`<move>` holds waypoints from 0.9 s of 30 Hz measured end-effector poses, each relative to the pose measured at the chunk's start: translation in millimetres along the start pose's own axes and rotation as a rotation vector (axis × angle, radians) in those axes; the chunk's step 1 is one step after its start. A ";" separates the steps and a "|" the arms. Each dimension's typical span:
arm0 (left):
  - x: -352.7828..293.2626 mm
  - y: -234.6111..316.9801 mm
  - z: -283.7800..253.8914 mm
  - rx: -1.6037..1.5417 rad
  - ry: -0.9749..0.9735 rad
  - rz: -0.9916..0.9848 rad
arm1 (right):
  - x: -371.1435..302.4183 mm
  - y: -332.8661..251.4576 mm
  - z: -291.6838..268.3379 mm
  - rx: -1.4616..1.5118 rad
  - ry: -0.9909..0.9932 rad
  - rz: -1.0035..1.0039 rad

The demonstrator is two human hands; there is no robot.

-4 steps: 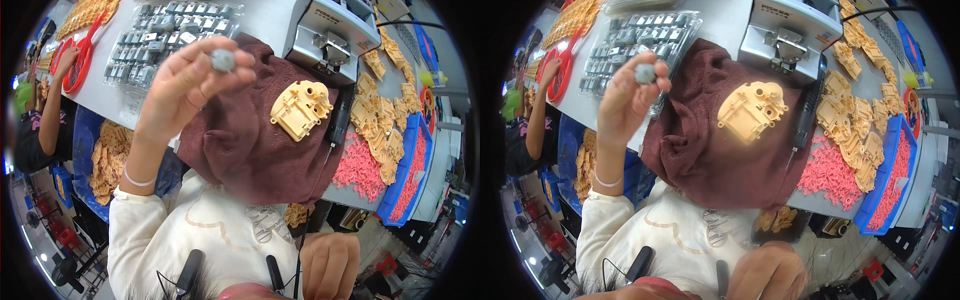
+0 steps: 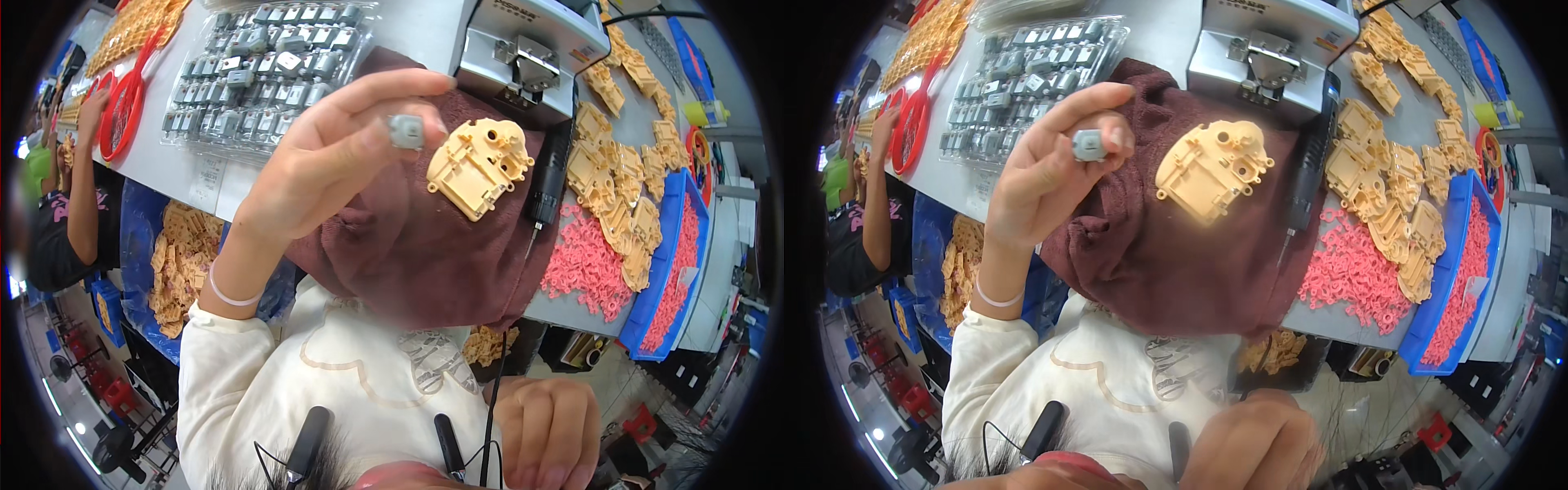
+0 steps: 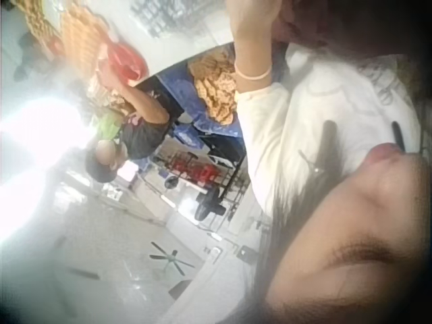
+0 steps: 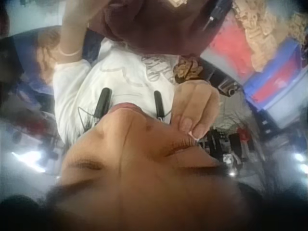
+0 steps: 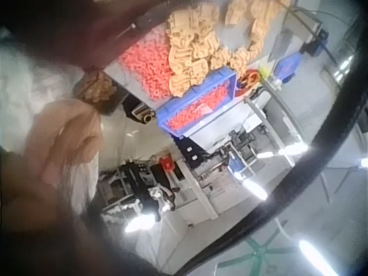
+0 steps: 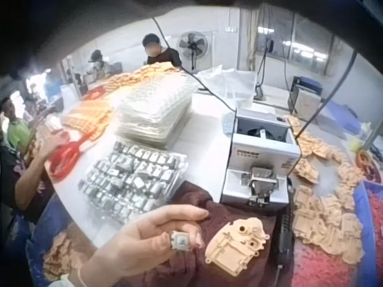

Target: Assembling small plastic toy components using an electric screwdriver.

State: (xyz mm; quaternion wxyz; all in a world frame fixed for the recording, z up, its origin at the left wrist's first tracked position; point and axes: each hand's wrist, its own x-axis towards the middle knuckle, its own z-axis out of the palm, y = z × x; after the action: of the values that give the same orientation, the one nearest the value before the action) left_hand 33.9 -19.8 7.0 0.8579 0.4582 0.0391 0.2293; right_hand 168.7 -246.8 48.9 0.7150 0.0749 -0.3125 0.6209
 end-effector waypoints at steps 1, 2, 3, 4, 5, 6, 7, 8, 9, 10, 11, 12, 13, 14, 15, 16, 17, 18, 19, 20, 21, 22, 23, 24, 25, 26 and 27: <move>6.0 -4.2 3.3 0.114 -0.040 0.072 | -0.4 -1.8 -3.0 0.031 -0.111 0.013; 10.7 -4.5 7.2 0.248 -0.042 0.073 | -6.6 -4.8 -3.7 0.031 -0.118 0.006; 14.0 -4.7 9.1 0.257 -0.046 0.073 | -17.8 -8.6 -4.0 0.040 -0.126 0.024; 17.0 -4.7 10.6 0.349 -0.045 0.030 | -26.5 -10.3 -5.5 0.048 -0.133 0.044; 21.1 -5.6 13.6 0.440 -0.049 -0.014 | -32.9 -9.7 -7.7 0.044 -0.138 0.035; 24.0 -6.8 18.0 0.478 -0.038 -0.040 | -38.3 -8.2 -10.2 0.038 -0.151 -0.005; 27.3 -11.1 19.3 0.483 -0.046 -0.042 | -41.2 -7.3 -11.4 0.033 -0.163 -0.046; 29.3 -16.6 17.4 0.424 -0.051 -0.059 | -35.8 -7.3 -9.5 0.032 -0.168 -0.055; 29.9 -21.0 17.0 0.359 -0.052 -0.074 | -25.5 -8.1 -3.5 -0.026 -0.069 -0.088; 31.8 -23.6 19.1 0.321 -0.036 -0.070 | -18.8 -7.9 0.7 -0.083 0.031 -0.120; 34.0 -24.9 20.9 0.317 -0.038 -0.076 | -18.9 -7.1 5.1 -0.084 0.038 -0.123; 38.1 -24.7 21.4 0.357 -0.070 -0.080 | -19.5 -6.2 8.9 -0.100 0.060 -0.152; 40.1 -24.8 23.6 0.396 -0.101 -0.084 | -21.1 -6.2 12.0 -0.115 0.083 -0.179; 43.5 -27.6 30.4 0.403 -0.076 -0.055 | -28.7 -9.2 7.9 -0.120 0.082 -0.181; 47.0 -28.7 35.3 0.405 -0.081 -0.056 | -43.0 -12.4 -0.2 -0.137 -0.012 -0.163; 50.2 -29.2 39.4 0.492 -0.069 -0.005 | -51.6 -13.7 -6.3 -0.154 -0.104 -0.143; 54.3 -30.5 43.6 0.575 -0.063 0.039 | -51.2 -14.6 -12.2 -0.159 -0.099 -0.153; 58.7 -29.0 40.8 0.549 -0.112 0.022 | -46.1 -16.6 -21.6 -0.059 -0.266 -0.073; 62.4 -28.2 39.1 0.544 -0.119 0.019 | -42.6 -19.1 -28.2 0.042 -0.430 0.008; 63.1 -26.4 37.3 0.660 -0.130 0.013 | -41.8 -20.1 -29.8 0.042 -0.423 0.008; 63.9 -26.4 37.3 0.776 -0.142 0.005 | -42.1 -21.0 -30.7 -0.002 -0.421 0.028; 65.0 -28.2 39.0 0.731 -0.097 -0.004 | -42.8 -22.1 -31.7 -0.046 -0.418 0.048; 65.3 -30.8 38.4 0.725 -0.100 -0.011 | -41.7 -24.3 -32.0 -0.046 -0.409 0.046; 65.4 -33.1 36.9 0.835 -0.112 0.047 | -39.5 -27.4 -31.0 -0.154 -0.338 0.013; 65.6 -33.8 34.0 0.937 -0.130 0.109 | -36.1 -27.2 -28.4 -0.269 -0.260 -0.016; 67.4 -45.3 38.6 0.898 0.015 0.189 | -38.7 -28.3 -25.7 -0.274 -0.250 -0.023; 68.3 -46.9 37.7 0.892 0.007 0.182 | -42.0 -29.3 -22.2 -0.333 -0.125 -0.030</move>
State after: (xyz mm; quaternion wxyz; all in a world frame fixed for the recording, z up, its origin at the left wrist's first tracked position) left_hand 122.0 -41.7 0.8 0.5530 0.7837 0.0963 0.2659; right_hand 202.4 -277.5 16.8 0.7059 -0.0015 -0.4535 0.5441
